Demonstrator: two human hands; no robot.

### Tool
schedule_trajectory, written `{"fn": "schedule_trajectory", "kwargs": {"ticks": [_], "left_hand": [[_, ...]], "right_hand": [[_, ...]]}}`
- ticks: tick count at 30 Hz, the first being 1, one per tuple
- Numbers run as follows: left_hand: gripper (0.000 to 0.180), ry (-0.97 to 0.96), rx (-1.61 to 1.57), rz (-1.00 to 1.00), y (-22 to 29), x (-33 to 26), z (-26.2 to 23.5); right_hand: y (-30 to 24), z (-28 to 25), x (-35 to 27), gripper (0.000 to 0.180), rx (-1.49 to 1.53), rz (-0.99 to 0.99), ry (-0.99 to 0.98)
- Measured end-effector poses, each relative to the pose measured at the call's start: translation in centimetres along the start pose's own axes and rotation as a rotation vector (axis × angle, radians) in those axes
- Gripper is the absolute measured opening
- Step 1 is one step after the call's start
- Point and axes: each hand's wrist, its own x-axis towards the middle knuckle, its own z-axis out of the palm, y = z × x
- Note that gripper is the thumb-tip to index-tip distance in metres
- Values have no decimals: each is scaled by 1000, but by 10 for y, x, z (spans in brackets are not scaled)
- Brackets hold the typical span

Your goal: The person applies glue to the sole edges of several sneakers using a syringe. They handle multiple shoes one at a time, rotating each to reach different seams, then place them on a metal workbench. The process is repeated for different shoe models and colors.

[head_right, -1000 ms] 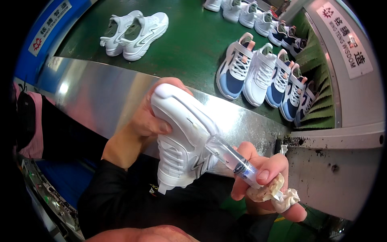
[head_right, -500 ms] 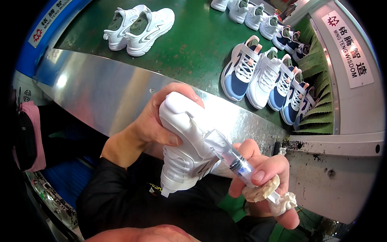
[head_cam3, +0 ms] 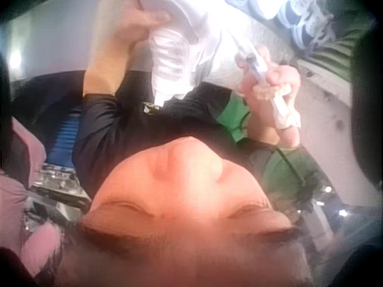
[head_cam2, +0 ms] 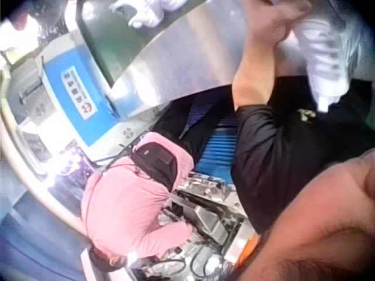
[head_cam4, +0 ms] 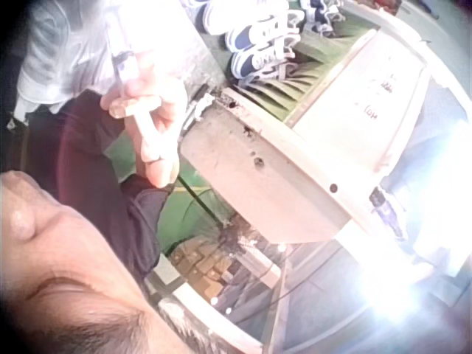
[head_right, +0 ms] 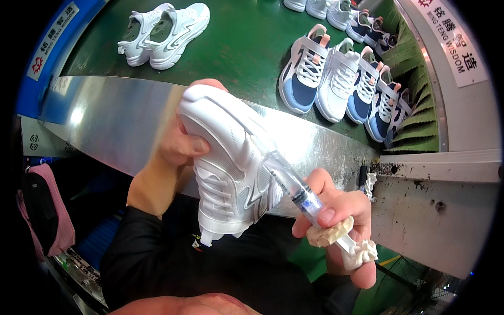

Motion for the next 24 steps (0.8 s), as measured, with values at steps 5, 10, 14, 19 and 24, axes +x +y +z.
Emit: {"fn": "schedule_trajectory", "kwargs": {"ticks": [5,10,14,19,24], "left_hand": [[76,66,-35,3,-2,2,-7],[60,164,48,14,0,1,-5],[52,164,83,-32,0,2,-12],[51,126,70,-39,-3,7,-18],[48,176,17,-44,-4,5,-27]], "right_hand": [[18,-7,-9,77,46,-104,42],[33,-15,-18,80,56,-145,45],[40,-16,-22,81,110,-127,71],[50,-22,-27,81,161,-136,81],[52,-23,-40,74,100,3,115]]}}
